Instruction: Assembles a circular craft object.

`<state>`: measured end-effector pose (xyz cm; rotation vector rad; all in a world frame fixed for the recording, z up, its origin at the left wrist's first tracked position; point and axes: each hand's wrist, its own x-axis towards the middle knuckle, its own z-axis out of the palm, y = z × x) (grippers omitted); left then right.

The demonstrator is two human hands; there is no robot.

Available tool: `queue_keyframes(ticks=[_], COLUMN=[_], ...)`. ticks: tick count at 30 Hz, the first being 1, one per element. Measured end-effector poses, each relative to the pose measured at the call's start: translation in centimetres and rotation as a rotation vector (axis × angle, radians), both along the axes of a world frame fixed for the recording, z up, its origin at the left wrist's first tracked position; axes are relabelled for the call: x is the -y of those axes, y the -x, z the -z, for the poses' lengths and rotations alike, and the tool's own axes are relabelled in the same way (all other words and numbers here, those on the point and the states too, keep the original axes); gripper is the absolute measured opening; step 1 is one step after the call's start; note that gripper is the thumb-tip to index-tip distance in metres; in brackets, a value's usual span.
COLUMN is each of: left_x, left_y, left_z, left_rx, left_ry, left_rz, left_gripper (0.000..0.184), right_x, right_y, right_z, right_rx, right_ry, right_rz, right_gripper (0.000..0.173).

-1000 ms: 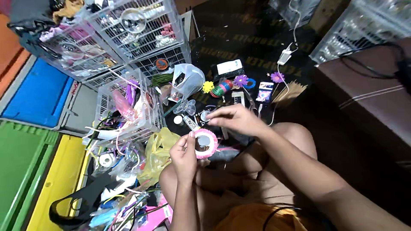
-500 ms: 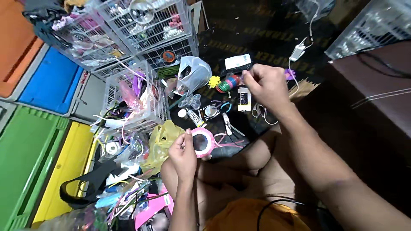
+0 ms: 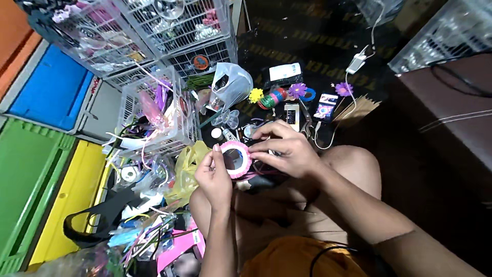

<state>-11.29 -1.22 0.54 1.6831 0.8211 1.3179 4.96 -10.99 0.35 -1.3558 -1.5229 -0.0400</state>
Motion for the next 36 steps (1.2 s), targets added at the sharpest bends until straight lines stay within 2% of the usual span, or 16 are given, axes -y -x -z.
queue_keyframes(ticks=[6, 10, 13, 15, 17, 20, 24, 26, 27, 29, 33, 36], left_x=[0.7, 1.0, 1.4, 1.3, 0.9, 0.6, -0.2, -0.4, -0.5, -0.6, -0.5, -0.4], left_y=[-0.1, -0.3, -0.2, -0.2, 0.0, 0.5, 0.8, 0.6, 0.5, 0.1, -0.6, -0.8], left_z=[0.0, 0.1, -0.2, 0.0, 0.1, -0.1, 0.0, 0.0, 0.2, 0.4, 0.7, 0.8], left_rx=[-0.013, -0.028, -0.031, -0.041, -0.037, 0.023, 0.112, 0.128, 0.135, 0.152, 0.163, 0.166], left_ry=[-0.01, -0.095, -0.105, -0.124, -0.14, -0.062, 0.037, 0.082, 0.094, 0.113, 0.098, 0.076], left_rz=[-0.041, -0.073, -0.059, -0.065, -0.084, -0.077, -0.041, -0.039, -0.033, -0.017, -0.005, -0.012], left_gripper=[0.022, 0.02, 0.019, 0.02, 0.02, 0.02, 0.025, 0.028, 0.029, 0.029, 0.03, 0.028], right_x=[-1.5, -2.1, -2.6, -2.7, -2.4, -0.9, 0.9, 1.4, 1.8, 2.6, 1.6, 0.3], right_y=[2.3, 2.9, 3.1, 2.6, 0.8, -4.6, -11.7, -13.1, -12.9, -11.1, -5.4, -1.1], right_z=[0.8, 0.7, 0.9, 1.1, 0.7, -0.7, 0.3, 1.6, 1.9, 1.8, 1.3, 1.5], right_rx=[0.189, 0.284, 0.297, 0.229, 0.118, 0.03, -0.222, -0.281, -0.267, -0.203, -0.281, -0.29], right_ry=[-0.095, -0.078, -0.09, -0.069, -0.045, 0.027, 0.161, 0.186, 0.205, 0.284, 0.157, 0.089], right_rz=[0.119, 0.186, 0.194, 0.123, 0.098, 0.27, 0.555, 0.633, 0.608, 0.475, 0.25, 0.067], right_gripper=[0.014, 0.016, 0.017, 0.017, 0.014, 0.016, 0.036, 0.044, 0.041, 0.022, 0.018, 0.022])
